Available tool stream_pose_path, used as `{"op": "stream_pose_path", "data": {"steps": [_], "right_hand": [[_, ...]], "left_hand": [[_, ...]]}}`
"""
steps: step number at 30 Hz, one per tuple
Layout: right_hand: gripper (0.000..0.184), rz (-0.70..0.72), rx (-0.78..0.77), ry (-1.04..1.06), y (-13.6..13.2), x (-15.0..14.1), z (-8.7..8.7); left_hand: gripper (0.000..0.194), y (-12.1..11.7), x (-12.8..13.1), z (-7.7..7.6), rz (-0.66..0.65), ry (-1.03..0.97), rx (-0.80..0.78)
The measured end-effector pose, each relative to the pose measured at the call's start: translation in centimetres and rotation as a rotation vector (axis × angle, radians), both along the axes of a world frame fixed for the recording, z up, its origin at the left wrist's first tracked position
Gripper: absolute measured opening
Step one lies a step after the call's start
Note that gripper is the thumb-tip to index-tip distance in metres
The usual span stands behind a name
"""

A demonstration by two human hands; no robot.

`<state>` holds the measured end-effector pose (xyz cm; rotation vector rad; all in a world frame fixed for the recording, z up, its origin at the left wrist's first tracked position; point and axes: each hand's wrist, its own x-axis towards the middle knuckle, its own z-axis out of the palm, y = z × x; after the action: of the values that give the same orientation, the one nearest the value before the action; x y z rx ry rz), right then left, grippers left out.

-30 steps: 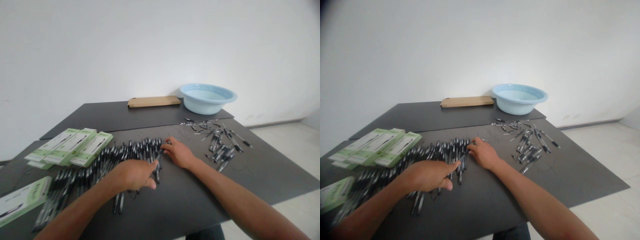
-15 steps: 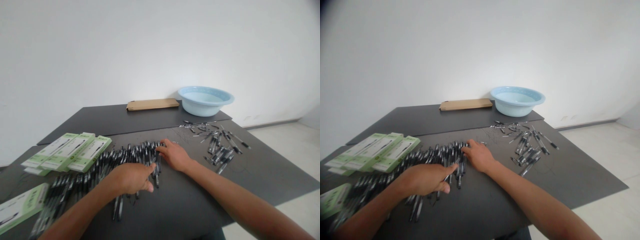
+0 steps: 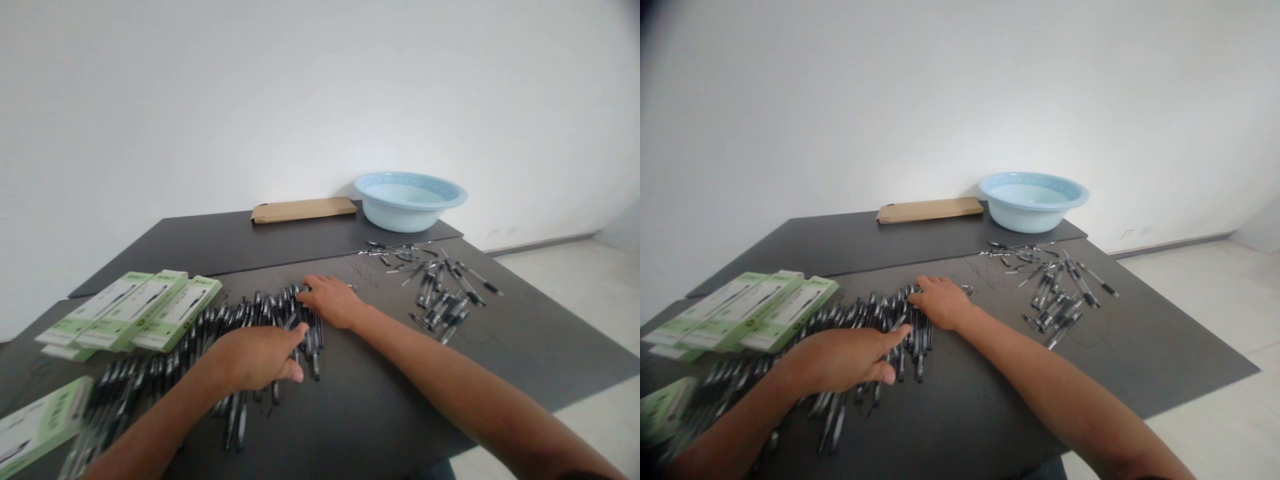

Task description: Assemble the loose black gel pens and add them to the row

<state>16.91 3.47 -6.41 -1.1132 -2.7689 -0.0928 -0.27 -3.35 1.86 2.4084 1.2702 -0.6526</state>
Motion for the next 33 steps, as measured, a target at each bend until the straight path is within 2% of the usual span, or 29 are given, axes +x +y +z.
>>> {"op": "stream_pose_path", "data": {"steps": [6,11,18,25,29,33], "right_hand": [[0.025,-0.002,0.054,0.036,0.3,-1.1,-0.4],[0.025,-0.075,0.088,0.064,0.2,-1.4,-0.6],[0.020,-0.132,0.102,0.062,-0.7,-1.1,0.4],[0.019,-0.062,-0.021,0.030,-2.2,-1.5,0.7],[0.017,0.024,-0.037,0.023,-2.5,-1.8,0.2],[0.017,0.053,-0.029,0.032,-2.7,-1.6,0.2]], "left_hand": [[0.068,-0.1,0.6,0.3,-0.032,0.071,-0.059],[0.067,-0.2,0.8,0.4,-0.009,0.058,-0.058],[0.066,-0.2,0.6,-0.3,0.002,0.029,-0.051],[0.064,-0.3,0.8,0.1,-0.025,0.021,-0.055],[0.061,-0.4,0.8,0.1,-0.037,0.023,-0.075],[0.062,-0.4,0.5,-0.1,-0.034,0.004,-0.075]]}}
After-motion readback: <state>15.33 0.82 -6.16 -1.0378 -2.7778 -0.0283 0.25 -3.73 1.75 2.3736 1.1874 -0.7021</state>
